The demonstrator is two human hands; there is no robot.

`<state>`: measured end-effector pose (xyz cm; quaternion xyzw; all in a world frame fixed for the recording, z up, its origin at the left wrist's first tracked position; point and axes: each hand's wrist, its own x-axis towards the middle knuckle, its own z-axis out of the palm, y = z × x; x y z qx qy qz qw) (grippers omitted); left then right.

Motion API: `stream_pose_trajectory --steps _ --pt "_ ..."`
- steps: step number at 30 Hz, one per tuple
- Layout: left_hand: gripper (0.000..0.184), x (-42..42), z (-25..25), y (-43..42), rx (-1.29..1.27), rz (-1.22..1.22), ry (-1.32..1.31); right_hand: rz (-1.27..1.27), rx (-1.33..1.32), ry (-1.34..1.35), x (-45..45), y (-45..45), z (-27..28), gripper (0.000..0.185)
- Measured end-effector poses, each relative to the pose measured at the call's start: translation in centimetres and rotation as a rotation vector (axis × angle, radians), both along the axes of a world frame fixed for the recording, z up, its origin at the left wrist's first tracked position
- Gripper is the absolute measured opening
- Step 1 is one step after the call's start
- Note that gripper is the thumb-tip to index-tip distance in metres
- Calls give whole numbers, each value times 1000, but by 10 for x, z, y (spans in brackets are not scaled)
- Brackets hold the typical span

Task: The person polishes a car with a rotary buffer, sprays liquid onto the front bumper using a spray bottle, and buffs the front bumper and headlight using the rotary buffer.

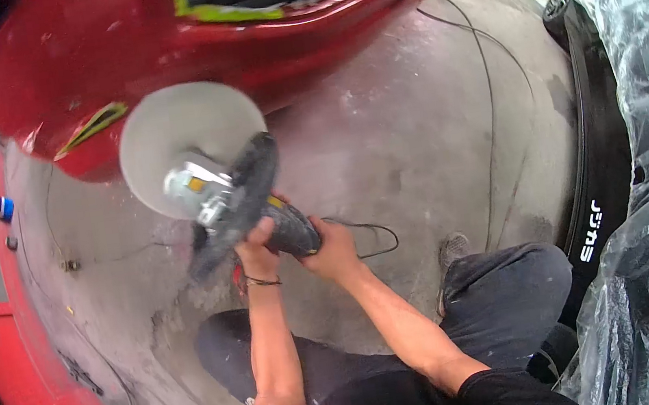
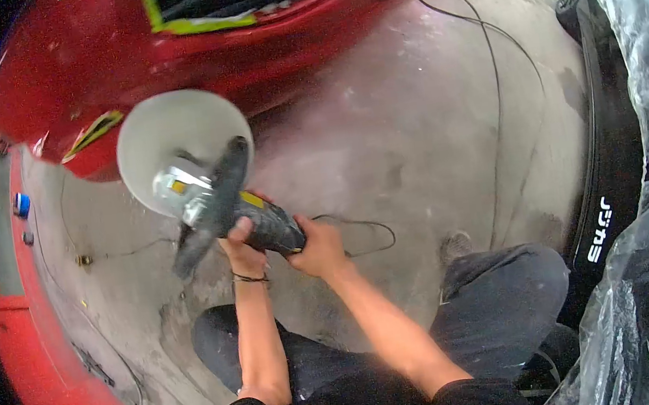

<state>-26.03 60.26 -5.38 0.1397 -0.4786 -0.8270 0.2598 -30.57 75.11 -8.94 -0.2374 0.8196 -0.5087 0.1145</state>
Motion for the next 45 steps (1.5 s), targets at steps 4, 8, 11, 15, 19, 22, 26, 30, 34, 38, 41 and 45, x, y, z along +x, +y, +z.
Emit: stream_pose_trajectory --steps 4,8,11,15,19,22,26,30,34,38,41,45 --pt "79 -32 -100 30 -296 94 -31 -48 -225 -200 -26 37 -57 51" --pt "83 -83 -118 46 -419 -68 -244 -15 -507 -503 -50 41 -104 48" --pt "72 -165 -32 108 -850 -87 -343 -125 -872 -722 -67 46 -86 38" --pt "79 -257 19 159 -1148 -81 -684 -444 -977 -931 -104 37 -91 37" --pt "87 -353 31 195 -1284 -108 -903 -323 -909 -1140 -194 89 -54 53" --pt "85 -422 40 218 -1265 -134 -918 -397 -933 -1191 -252 103 -60 50" --pt "81 -471 51 243 -1092 -185 -871 -299 -980 -1265 -308 135 -72 55" --pt "80 -468 48 252 -1143 -85 -828 -260 -691 -1141 -325 139 -115 47" --pt "81 -428 -15 239 -984 -16 -632 -83 -526 -945 -305 161 -157 50" --pt "82 -400 -14 247 -814 111 -528 -144 -494 -910 -287 187 -159 80" --pt "83 -411 -6 255 -657 45 -470 -215 -493 -785 -299 197 -143 77" --pt "88 -461 -21 263 -766 -33 -630 -238 -475 -750 -347 209 -141 51"
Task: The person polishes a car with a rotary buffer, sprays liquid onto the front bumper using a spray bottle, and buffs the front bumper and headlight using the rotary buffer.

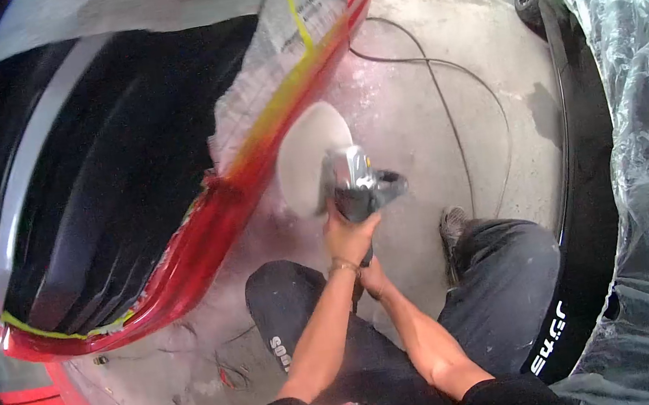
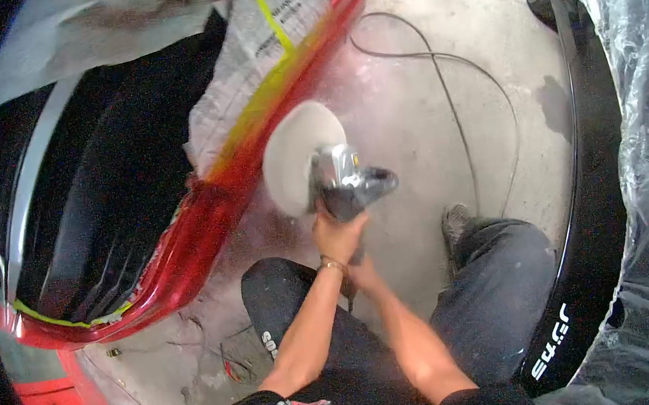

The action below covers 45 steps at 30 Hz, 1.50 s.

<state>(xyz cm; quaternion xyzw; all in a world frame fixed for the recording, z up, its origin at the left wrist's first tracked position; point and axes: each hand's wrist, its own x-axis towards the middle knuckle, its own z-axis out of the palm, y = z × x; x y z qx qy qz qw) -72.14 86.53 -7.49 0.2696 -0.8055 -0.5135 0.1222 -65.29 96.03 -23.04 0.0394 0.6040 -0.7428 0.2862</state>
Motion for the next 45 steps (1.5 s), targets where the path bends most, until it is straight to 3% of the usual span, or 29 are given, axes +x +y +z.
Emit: stream_pose_trajectory --steps 1,4,7,9,10,12,16,25,27,30,34,35,37,39,42,45 --pt "87 -22 11 6 -16 -5 16 82 -38 -81 -26 9 25 47" --pt "83 -77 25 20 -53 -12 47 -74 -45 142 -80 8 -44 36" --pt "90 -144 41 26 -107 -74 -83 -93 -5 115 -145 5 -27 25" --pt "86 -184 49 29 -204 -125 -118 -49 -131 -83 -182 2 -29 26" --pt "88 -200 42 29 -279 -138 -80 -9 -317 -223 -193 10 -1 27" --pt "91 -225 55 27 -266 -193 -249 19 -576 -403 -207 16 45 28" --pt "86 -235 52 33 -332 -142 -442 36 -852 -501 -210 17 66 28" --pt "84 -110 45 0 -428 -109 -415 248 -1321 -569 -87 -40 8 50" --pt "86 -72 46 -21 -472 -114 -414 254 -785 -37 -34 -66 -1 55" --pt "90 2 73 -67 -434 -217 -421 292 -763 -229 59 -124 20 56" --pt "89 115 107 -126 -433 -292 -432 245 -1100 -983 190 -179 109 61" --pt "89 141 120 -134 -436 -310 -442 401 -927 -581 224 -178 117 57" --pt "98 177 160 -135 -440 -284 -736 560 -338 281 289 -177 137 56" --pt "93 212 172 -135 -494 -269 -698 867 -186 333 293 -148 186 49" --pt "88 219 196 -122 -366 -197 -813 755 -266 379 302 -133 200 47" --pt "83 208 183 -120 -420 -238 -683 743 -300 340 284 -124 200 45"
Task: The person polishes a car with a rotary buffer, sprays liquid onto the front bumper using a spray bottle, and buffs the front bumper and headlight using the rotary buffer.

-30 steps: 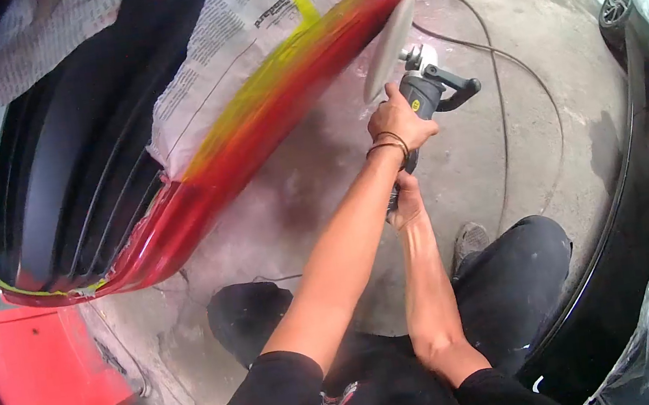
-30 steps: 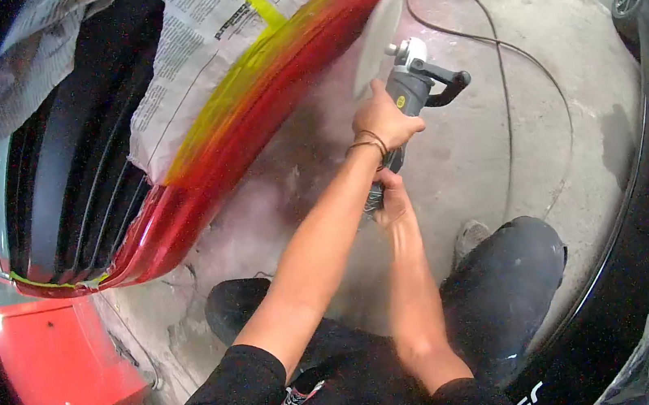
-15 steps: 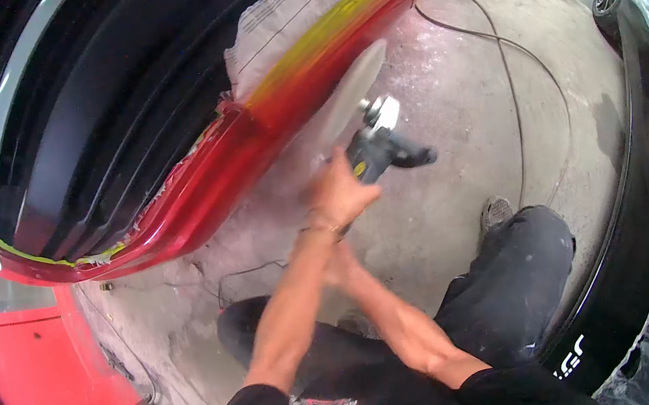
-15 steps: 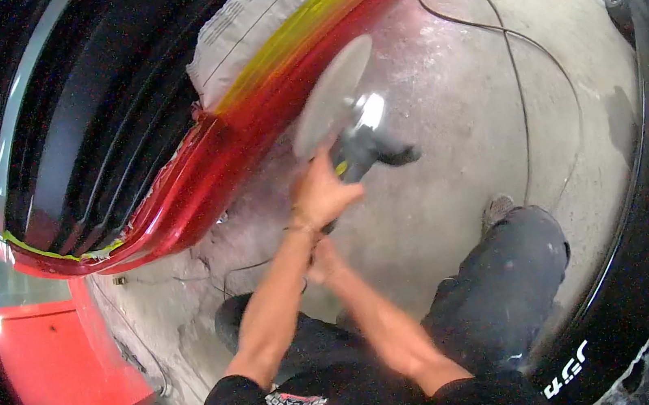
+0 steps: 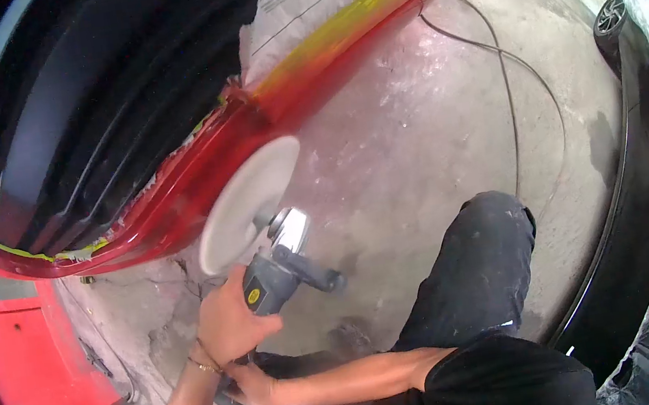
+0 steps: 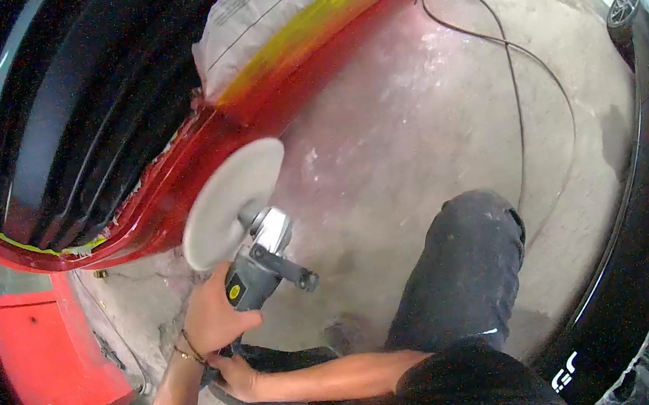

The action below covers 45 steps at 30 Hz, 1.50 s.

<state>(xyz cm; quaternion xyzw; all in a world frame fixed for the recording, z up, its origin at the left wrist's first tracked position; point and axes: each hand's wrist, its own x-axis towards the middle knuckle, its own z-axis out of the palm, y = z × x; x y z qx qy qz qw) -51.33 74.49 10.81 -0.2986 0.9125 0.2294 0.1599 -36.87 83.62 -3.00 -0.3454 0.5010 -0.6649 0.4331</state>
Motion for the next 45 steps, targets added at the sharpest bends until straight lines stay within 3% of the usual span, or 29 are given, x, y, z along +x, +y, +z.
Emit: stream_pose_trajectory --steps 4,5,6,9,17,22,27,31,34,39,42,44,45 --pt "85 -63 -26 9 -44 -41 9 25 76 -95 -74 -6 -29 49" --pt "83 -83 -31 14 -40 -59 24 -30 52 -129 -85 -9 -43 51" --pt "80 -102 -37 17 -40 -75 42 -247 -118 -63 -78 -20 -80 52" --pt "78 -160 -47 29 -2 -66 24 -105 -183 -1530 -152 -14 -67 38" --pt "68 -302 -66 70 77 -57 120 -239 -188 -1379 -307 27 -62 36" --pt "74 -394 -69 100 155 12 86 -408 -133 -1369 -407 56 -47 35" --pt "76 -485 -77 133 73 7 154 -299 -299 -1410 -500 81 -76 36" --pt "77 -535 -80 160 149 47 245 -369 -169 -1230 -571 129 -52 37" --pt "75 -551 -80 187 209 94 356 -325 -56 -1088 -608 174 -58 37" --pt "75 -527 -100 206 216 173 523 -361 -18 -875 -601 210 -75 18" --pt "73 -516 -113 211 434 209 592 -374 16 -818 -597 232 -46 17" --pt "76 -529 -116 214 510 186 644 -564 125 -568 -615 245 -21 14" --pt "78 -543 -116 216 550 183 669 -493 165 -582 -628 250 -43 13"
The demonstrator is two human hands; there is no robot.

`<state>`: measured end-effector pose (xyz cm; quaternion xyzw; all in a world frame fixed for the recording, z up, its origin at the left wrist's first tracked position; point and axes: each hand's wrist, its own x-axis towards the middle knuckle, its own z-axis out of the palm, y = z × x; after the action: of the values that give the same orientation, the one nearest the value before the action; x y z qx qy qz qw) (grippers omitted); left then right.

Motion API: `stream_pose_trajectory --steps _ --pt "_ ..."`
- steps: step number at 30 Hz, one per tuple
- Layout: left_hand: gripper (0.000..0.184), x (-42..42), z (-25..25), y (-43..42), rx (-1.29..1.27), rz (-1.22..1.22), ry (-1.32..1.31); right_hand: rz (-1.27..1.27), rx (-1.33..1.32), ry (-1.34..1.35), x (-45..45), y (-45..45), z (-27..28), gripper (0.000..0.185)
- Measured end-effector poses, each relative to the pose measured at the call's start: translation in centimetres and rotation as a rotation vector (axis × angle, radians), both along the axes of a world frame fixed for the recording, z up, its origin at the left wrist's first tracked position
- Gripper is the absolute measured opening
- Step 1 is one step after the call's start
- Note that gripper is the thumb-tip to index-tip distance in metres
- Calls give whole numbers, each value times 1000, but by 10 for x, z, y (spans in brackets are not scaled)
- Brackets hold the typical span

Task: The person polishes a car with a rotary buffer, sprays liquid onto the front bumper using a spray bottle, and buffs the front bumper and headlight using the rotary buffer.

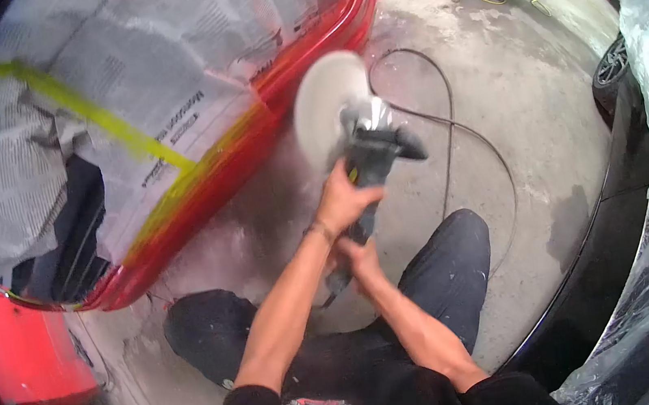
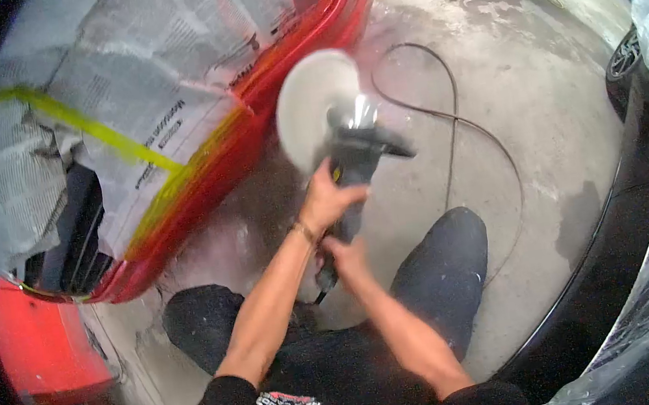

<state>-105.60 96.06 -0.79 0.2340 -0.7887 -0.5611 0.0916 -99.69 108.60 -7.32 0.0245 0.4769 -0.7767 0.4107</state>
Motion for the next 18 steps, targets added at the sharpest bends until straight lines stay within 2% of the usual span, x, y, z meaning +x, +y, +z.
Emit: stream_pose_trajectory --steps 1,2,3,4,5,6,8,10,13,15,17,18 --pt "82 -17 -2 5 136 -35 134 -121 81 99 -13 -1 -30 23" --pt "76 -40 -18 5 131 -106 206 -79 128 58 -37 14 2 16" --pt "70 -62 -21 13 259 -89 280 -88 240 122 -60 22 12 12" --pt "64 -76 -1 24 372 -115 319 -69 288 162 -83 33 27 12" --pt "60 -90 7 31 334 -89 332 -57 336 202 -100 44 39 12" --pt "60 -95 20 38 421 -88 324 -67 346 234 -112 52 41 12" --pt "61 -96 13 43 428 -75 399 -88 363 266 -119 61 50 8" --pt "62 -81 8 49 519 -70 463 -60 417 321 -102 64 45 8" --pt "63 -25 -23 40 516 -65 379 61 560 355 -56 70 16 10" --pt "68 16 -22 38 406 -35 364 57 491 288 -19 63 2 14" --pt "79 34 -22 35 421 14 280 121 468 205 -1 57 9 19" --pt "80 32 -22 34 363 4 234 97 358 146 4 53 -2 20"
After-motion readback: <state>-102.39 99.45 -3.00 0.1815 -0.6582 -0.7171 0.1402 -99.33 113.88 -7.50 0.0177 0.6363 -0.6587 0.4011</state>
